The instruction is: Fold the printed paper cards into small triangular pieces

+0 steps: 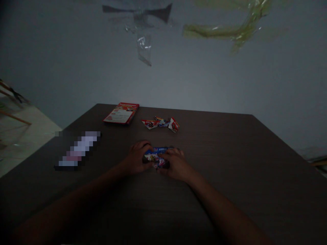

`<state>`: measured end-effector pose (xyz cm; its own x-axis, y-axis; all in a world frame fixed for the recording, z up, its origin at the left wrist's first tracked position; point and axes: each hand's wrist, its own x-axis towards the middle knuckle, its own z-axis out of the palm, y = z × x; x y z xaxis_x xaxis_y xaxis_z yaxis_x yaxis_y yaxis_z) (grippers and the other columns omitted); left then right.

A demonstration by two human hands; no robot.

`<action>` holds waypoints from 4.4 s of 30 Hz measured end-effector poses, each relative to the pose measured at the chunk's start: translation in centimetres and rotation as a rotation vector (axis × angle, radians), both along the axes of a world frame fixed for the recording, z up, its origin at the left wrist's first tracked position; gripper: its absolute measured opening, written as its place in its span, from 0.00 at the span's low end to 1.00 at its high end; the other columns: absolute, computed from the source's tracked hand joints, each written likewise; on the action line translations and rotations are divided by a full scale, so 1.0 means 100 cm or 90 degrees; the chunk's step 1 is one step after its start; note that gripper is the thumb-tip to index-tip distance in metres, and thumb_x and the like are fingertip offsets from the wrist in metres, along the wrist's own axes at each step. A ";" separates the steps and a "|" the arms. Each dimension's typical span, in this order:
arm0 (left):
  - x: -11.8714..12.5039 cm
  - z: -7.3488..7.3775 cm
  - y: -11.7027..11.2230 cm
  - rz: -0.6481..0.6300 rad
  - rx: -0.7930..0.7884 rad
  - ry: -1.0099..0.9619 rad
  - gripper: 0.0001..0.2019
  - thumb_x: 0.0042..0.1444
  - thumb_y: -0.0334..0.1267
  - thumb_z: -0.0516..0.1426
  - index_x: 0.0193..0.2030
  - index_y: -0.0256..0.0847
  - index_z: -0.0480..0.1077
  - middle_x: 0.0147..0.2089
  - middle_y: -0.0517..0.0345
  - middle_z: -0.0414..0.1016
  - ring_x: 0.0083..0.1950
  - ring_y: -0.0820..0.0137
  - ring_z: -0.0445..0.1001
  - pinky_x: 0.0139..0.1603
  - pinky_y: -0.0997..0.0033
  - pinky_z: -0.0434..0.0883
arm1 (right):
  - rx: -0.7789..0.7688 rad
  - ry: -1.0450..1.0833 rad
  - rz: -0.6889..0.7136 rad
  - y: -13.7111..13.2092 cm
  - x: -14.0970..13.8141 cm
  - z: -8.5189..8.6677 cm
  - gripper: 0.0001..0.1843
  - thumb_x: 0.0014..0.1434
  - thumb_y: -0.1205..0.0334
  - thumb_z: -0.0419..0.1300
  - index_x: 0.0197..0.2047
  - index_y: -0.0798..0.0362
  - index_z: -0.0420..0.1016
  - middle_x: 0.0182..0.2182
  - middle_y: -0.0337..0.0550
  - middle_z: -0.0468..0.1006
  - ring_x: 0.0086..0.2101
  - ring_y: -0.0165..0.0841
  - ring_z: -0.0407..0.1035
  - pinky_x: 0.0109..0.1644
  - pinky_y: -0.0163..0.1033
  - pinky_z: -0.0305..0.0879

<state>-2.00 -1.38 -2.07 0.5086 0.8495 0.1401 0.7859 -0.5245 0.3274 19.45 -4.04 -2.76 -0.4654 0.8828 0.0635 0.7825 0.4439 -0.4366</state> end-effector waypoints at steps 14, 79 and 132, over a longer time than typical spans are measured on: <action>0.003 -0.001 -0.001 -0.013 -0.001 -0.009 0.27 0.44 0.52 0.60 0.50 0.46 0.64 0.56 0.51 0.60 0.59 0.55 0.58 0.57 0.53 0.55 | -0.010 0.017 0.042 -0.002 0.003 0.010 0.32 0.46 0.55 0.64 0.56 0.48 0.67 0.46 0.47 0.70 0.49 0.42 0.60 0.53 0.47 0.49; -0.006 0.000 0.008 0.092 -0.006 -0.058 0.10 0.53 0.28 0.49 0.35 0.42 0.71 0.55 0.53 0.64 0.57 0.61 0.62 0.56 0.52 0.57 | 0.051 -0.010 0.050 -0.011 -0.002 0.014 0.31 0.50 0.56 0.60 0.58 0.50 0.65 0.50 0.50 0.66 0.49 0.43 0.59 0.52 0.48 0.52; 0.000 0.010 0.004 -0.278 -0.029 -0.082 0.27 0.46 0.48 0.61 0.53 0.41 0.64 0.60 0.48 0.62 0.62 0.61 0.59 0.62 0.59 0.56 | 0.069 0.129 0.087 -0.006 0.017 0.012 0.21 0.51 0.58 0.64 0.49 0.51 0.72 0.47 0.48 0.73 0.49 0.39 0.64 0.54 0.47 0.62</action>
